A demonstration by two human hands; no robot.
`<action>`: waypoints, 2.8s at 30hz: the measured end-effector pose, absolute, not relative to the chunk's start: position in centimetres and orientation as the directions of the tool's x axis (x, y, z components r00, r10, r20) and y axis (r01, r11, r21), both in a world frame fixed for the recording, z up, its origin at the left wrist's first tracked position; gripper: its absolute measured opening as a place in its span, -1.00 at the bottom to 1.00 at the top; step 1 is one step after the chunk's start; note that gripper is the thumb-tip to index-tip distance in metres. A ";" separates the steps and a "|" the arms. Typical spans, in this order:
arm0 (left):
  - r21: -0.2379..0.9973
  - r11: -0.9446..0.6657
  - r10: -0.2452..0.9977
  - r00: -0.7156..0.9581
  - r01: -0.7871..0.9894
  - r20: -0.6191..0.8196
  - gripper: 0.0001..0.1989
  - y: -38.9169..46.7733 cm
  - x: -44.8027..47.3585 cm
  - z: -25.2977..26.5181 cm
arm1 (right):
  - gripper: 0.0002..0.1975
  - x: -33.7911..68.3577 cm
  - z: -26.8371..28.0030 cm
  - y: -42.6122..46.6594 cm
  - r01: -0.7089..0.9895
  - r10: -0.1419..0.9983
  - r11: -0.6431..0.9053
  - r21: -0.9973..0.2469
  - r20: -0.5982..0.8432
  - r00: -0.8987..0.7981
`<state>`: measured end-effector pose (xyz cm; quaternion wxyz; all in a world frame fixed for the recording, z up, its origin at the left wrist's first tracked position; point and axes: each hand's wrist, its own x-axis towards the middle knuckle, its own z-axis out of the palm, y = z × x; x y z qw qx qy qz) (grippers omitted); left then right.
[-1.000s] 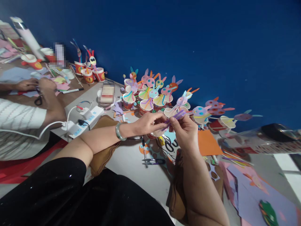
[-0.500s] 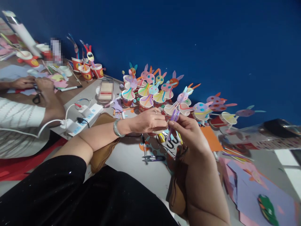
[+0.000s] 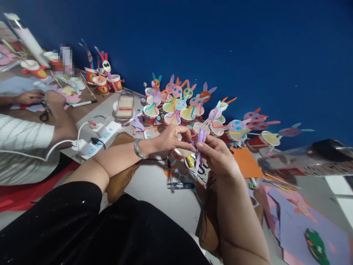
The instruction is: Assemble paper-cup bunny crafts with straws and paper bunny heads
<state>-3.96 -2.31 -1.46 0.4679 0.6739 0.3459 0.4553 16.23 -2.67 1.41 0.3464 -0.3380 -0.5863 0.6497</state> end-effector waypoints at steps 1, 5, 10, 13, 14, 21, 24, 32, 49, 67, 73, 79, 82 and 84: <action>0.957 -0.288 0.905 0.332 0.015 0.267 -0.42 -2.2 -3.9 -1.5 | -0.58 16.1 1.2 -2.6 -0.067 0.872 -0.048 -0.997 -0.009 -0.490; 0.973 -0.215 0.939 0.257 -0.084 0.230 -0.40 -1.4 -3.9 -1.7 | -0.60 15.2 0.2 -2.9 0.033 0.939 0.176 -0.984 0.158 -0.304; 0.952 -0.264 0.915 0.271 -0.157 0.298 -0.44 -1.0 -3.8 -2.2 | -0.61 14.3 -0.9 -3.3 0.196 0.928 0.360 -0.912 0.330 -0.171; 0.942 -0.249 0.910 0.278 -0.224 0.307 -0.42 -1.3 -3.6 -2.3 | -0.59 14.5 -0.8 -3.0 0.180 0.918 0.397 -0.900 0.383 -0.105; 0.941 -0.240 0.908 0.288 -0.238 0.304 -0.41 -1.3 -3.5 -2.4 | -0.58 14.6 -0.7 -2.9 0.168 0.916 0.400 -0.901 0.389 -0.094; 0.943 -0.301 0.912 0.246 -0.142 0.328 -0.45 -1.3 -3.5 -2.5 | -0.56 14.5 -0.8 -2.9 0.122 0.914 0.405 -0.906 0.397 -0.084; 0.951 -0.302 0.911 0.274 -0.070 0.310 -0.50 -1.7 -3.5 -2.2 | -0.55 14.4 -0.8 -2.9 0.122 0.908 0.418 -0.900 0.411 -0.077; 0.923 -0.384 0.879 0.307 -0.001 0.365 -0.53 -2.5 -3.5 -1.8 | -0.59 14.4 -1.3 -3.0 0.242 0.911 0.411 -0.879 0.400 -0.096; 0.929 -0.370 0.899 0.255 0.010 0.355 -0.52 -2.3 -3.6 -1.6 | -0.53 14.5 -1.0 -2.9 0.135 0.923 0.382 -0.914 0.371 -0.098; 0.968 -0.199 0.875 0.416 -0.151 0.245 -0.49 -2.1 -3.4 -1.5 | -0.62 15.3 0.2 -2.8 0.118 0.938 0.305 -0.945 0.277 -0.209; 0.989 -0.119 0.814 0.562 -0.089 0.148 -0.50 -2.2 -3.7 -1.1 | -0.70 15.2 0.8 -3.1 0.121 0.929 0.270 -0.955 0.226 -0.293; 0.998 -0.059 0.802 0.595 -0.017 0.058 -0.51 -2.1 -4.0 -1.1 | -0.69 15.2 0.3 -2.7 0.018 0.931 0.135 -0.991 0.121 -0.345; 0.999 -0.021 0.793 0.608 -0.031 0.036 -0.51 -2.1 -3.9 -1.3 | -0.65 15.2 0.0 -2.5 0.028 0.926 0.132 -0.991 0.114 -0.359; 0.998 -0.028 0.819 0.572 -0.049 0.051 -0.50 -2.1 -3.8 -1.4 | -0.60 15.0 -0.2 -2.4 0.049 0.938 0.159 -0.986 0.136 -0.318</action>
